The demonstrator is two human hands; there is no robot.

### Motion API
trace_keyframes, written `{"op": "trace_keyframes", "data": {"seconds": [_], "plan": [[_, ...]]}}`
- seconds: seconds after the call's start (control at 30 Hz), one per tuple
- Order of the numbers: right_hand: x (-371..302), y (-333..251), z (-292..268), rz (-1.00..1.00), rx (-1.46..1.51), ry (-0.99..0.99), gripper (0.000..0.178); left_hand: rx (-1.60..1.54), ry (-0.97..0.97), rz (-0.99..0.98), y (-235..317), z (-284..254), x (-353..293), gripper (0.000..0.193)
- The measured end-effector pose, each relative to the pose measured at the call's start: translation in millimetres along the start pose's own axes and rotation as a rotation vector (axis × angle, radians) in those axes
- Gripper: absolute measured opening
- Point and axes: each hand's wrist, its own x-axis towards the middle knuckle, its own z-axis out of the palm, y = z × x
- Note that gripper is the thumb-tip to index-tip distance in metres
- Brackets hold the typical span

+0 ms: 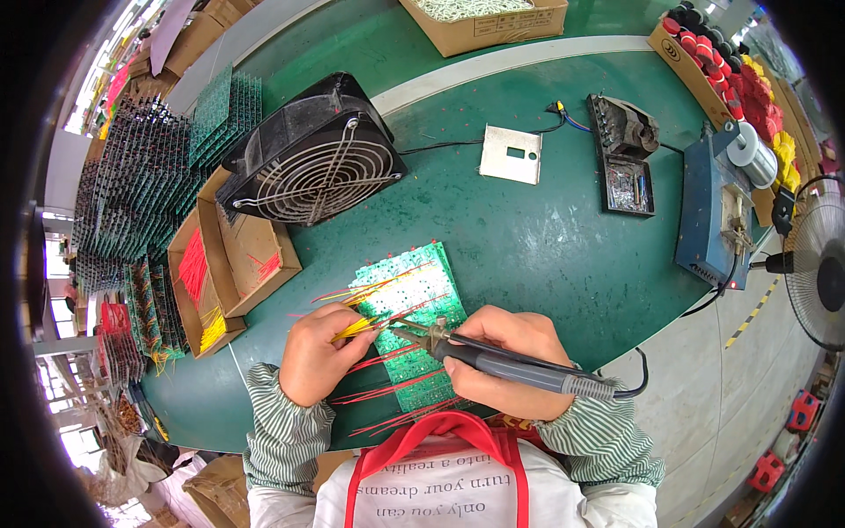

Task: The person solders wires onto circuit boards using a soldering iron, taking wires from boxes and attaching them to the boards.

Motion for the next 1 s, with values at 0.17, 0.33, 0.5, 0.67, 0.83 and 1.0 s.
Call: {"op": "trace_keyframes", "data": {"seconds": [0.17,0.33,0.5,0.67,0.83,1.0], "plan": [[-3,-2,-6,-0.027,-0.008,0.023,0.018,-0.011,-0.021,-0.035,6,-6,-1,0.015],[-8,-3,-14,-0.027,-0.056,0.034,0.017,0.435,0.465,-0.083,-6,-35,-7,0.010],[-13,-2,-17,-0.032,-0.066,0.099,0.017,0.094,0.223,0.092,17,-7,-1,0.015],[-11,-4,-19,-0.024,-0.099,0.090,0.018,0.022,0.073,0.070,11,13,8,0.012],[-9,-2,-19,-0.008,-0.071,0.079,0.017,-0.017,0.056,0.059,13,15,11,0.011],[-5,1,-18,-0.006,-0.051,0.047,0.018,-0.015,0.048,0.074,11,17,14,0.011]]}}
